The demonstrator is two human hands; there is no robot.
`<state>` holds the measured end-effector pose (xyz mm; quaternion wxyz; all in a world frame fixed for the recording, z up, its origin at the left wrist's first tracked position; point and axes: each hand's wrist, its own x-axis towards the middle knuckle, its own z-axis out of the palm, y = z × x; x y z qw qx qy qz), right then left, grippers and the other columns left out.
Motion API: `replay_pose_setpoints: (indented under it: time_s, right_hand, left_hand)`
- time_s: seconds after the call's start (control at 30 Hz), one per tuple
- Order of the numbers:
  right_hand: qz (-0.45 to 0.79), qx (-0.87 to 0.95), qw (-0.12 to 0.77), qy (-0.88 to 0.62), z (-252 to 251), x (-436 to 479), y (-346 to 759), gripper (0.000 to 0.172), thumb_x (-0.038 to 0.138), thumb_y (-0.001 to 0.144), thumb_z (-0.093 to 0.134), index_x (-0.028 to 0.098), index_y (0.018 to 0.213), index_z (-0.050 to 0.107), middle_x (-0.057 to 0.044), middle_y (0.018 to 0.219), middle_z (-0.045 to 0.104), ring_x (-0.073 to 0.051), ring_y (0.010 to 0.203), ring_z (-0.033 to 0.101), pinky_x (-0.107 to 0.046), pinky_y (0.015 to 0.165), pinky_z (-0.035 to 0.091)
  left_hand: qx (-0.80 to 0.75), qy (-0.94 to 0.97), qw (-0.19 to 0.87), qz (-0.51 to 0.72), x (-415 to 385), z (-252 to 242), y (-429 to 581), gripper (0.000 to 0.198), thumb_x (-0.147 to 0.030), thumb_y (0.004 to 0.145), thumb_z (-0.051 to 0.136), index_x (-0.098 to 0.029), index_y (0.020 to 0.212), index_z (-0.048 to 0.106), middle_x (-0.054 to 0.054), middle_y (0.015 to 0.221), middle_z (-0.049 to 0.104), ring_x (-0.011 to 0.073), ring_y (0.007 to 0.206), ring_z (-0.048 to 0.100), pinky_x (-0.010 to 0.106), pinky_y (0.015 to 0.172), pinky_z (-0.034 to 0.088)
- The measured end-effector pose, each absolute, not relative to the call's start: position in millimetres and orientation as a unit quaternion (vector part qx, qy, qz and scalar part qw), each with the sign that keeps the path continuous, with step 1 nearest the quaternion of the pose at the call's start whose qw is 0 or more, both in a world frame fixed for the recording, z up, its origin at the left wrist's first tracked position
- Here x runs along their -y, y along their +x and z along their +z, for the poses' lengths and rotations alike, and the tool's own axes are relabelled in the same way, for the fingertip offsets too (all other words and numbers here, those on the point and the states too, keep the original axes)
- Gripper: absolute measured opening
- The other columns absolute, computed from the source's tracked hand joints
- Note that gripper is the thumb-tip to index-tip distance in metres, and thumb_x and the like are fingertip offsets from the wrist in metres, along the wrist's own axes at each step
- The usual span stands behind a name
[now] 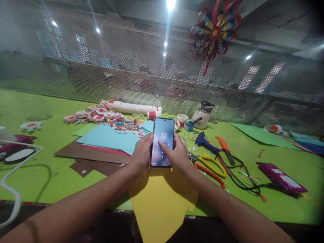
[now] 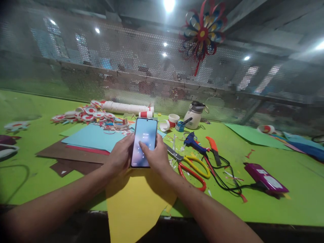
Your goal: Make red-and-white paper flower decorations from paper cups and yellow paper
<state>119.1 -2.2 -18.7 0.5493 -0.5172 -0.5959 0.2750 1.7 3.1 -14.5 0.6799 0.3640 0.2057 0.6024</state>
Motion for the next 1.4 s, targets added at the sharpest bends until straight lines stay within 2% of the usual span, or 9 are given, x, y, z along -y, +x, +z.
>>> replay_pose_setpoints:
  time_s: [0.1,0.2,0.33,0.53,0.7,0.93,1.13,1.23,1.4]
  right_hand:
    - [0.346,0.583,0.569,-0.466,-18.5,1.9,119.9,0.051,0.039,0.073,0.070,0.019,0.115,0.049,-0.009,0.102,0.067,-0.023,0.089,0.066,-0.037,0.078,0.053]
    - [0.404,0.569,0.571,-0.432,-17.5,1.1,123.2,0.058,0.040,0.075,0.067,0.020,0.123,0.042,-0.005,0.090,0.067,-0.020,0.081,0.065,-0.034,0.072,0.053]
    - [0.394,0.577,0.552,-0.455,-16.4,-0.2,129.0,0.061,0.039,0.075,0.067,0.016,0.125,0.041,0.001,0.074,0.059,-0.016,0.066,0.059,-0.031,0.064,0.049]
    - [0.381,0.598,0.523,-0.473,-16.9,-0.9,130.2,0.065,0.036,0.072,0.068,0.013,0.126,0.042,0.003,0.072,0.056,-0.014,0.064,0.055,-0.030,0.063,0.046]
    - [0.382,0.595,0.511,-0.489,-17.1,-0.5,128.5,0.068,0.035,0.071,0.068,0.013,0.128,0.041,0.000,0.074,0.060,-0.016,0.064,0.058,-0.032,0.064,0.047]
    - [0.376,0.598,0.533,-0.465,-15.9,2.3,125.4,0.059,0.039,0.073,0.067,0.018,0.123,0.044,-0.001,0.077,0.064,-0.018,0.069,0.063,-0.033,0.064,0.050]
    - [0.349,0.606,0.531,-0.478,-15.7,0.8,125.1,0.049,0.037,0.072,0.069,0.018,0.114,0.051,-0.009,0.105,0.067,-0.023,0.091,0.065,-0.038,0.079,0.051]
    - [0.314,0.614,0.526,-0.498,-17.5,-0.2,125.9,0.044,0.035,0.073,0.068,0.017,0.110,0.053,-0.011,0.110,0.065,-0.025,0.097,0.063,-0.041,0.085,0.050]
    - [0.376,0.595,0.535,-0.468,-18.0,0.4,124.5,0.053,0.038,0.073,0.068,0.018,0.118,0.048,-0.011,0.108,0.066,-0.024,0.090,0.066,-0.040,0.077,0.053]
  left_hand:
    - [-0.203,0.366,0.678,0.605,-5.9,-14.6,-0.9,0.023,-0.030,0.082,0.060,-0.013,0.098,0.066,0.009,0.087,0.072,0.0221,0.084,0.067,0.033,0.075,0.051]
    - [-0.206,0.361,0.670,0.615,-11.1,-15.0,-4.9,0.020,-0.027,0.081,0.060,-0.013,0.095,0.066,0.009,0.086,0.072,0.0220,0.083,0.067,0.033,0.076,0.052]
    - [-0.232,0.337,0.662,0.628,-18.7,-13.2,-9.6,0.018,-0.026,0.081,0.058,-0.011,0.089,0.066,0.009,0.082,0.071,0.0210,0.075,0.067,0.034,0.074,0.052]
    - [-0.236,0.314,0.662,0.638,-25.7,-14.6,-12.3,0.016,-0.023,0.082,0.056,-0.011,0.087,0.065,0.009,0.084,0.071,0.0201,0.076,0.066,0.036,0.078,0.052]
    - [-0.218,0.323,0.678,0.623,-27.1,-18.2,-13.0,0.020,-0.027,0.082,0.057,-0.012,0.091,0.064,0.011,0.090,0.072,0.0241,0.081,0.067,0.041,0.080,0.052]
    - [-0.233,0.328,0.679,0.614,-17.9,-11.9,-9.8,0.019,-0.026,0.080,0.059,-0.011,0.090,0.066,0.010,0.083,0.072,0.0231,0.078,0.068,0.037,0.076,0.053]
    - [-0.197,0.351,0.709,0.579,-8.4,-16.6,-3.7,0.021,-0.029,0.082,0.059,-0.013,0.094,0.067,0.010,0.086,0.072,0.0229,0.084,0.067,0.034,0.077,0.052]
    - [-0.195,0.356,0.713,0.572,-6.6,-17.4,-2.6,0.024,-0.029,0.082,0.059,-0.012,0.098,0.067,0.011,0.088,0.072,0.0230,0.084,0.067,0.034,0.075,0.052]
    - [-0.210,0.343,0.703,0.586,-8.9,-14.8,-4.2,0.023,-0.027,0.081,0.060,-0.012,0.097,0.067,0.011,0.086,0.072,0.0232,0.083,0.067,0.034,0.075,0.052]
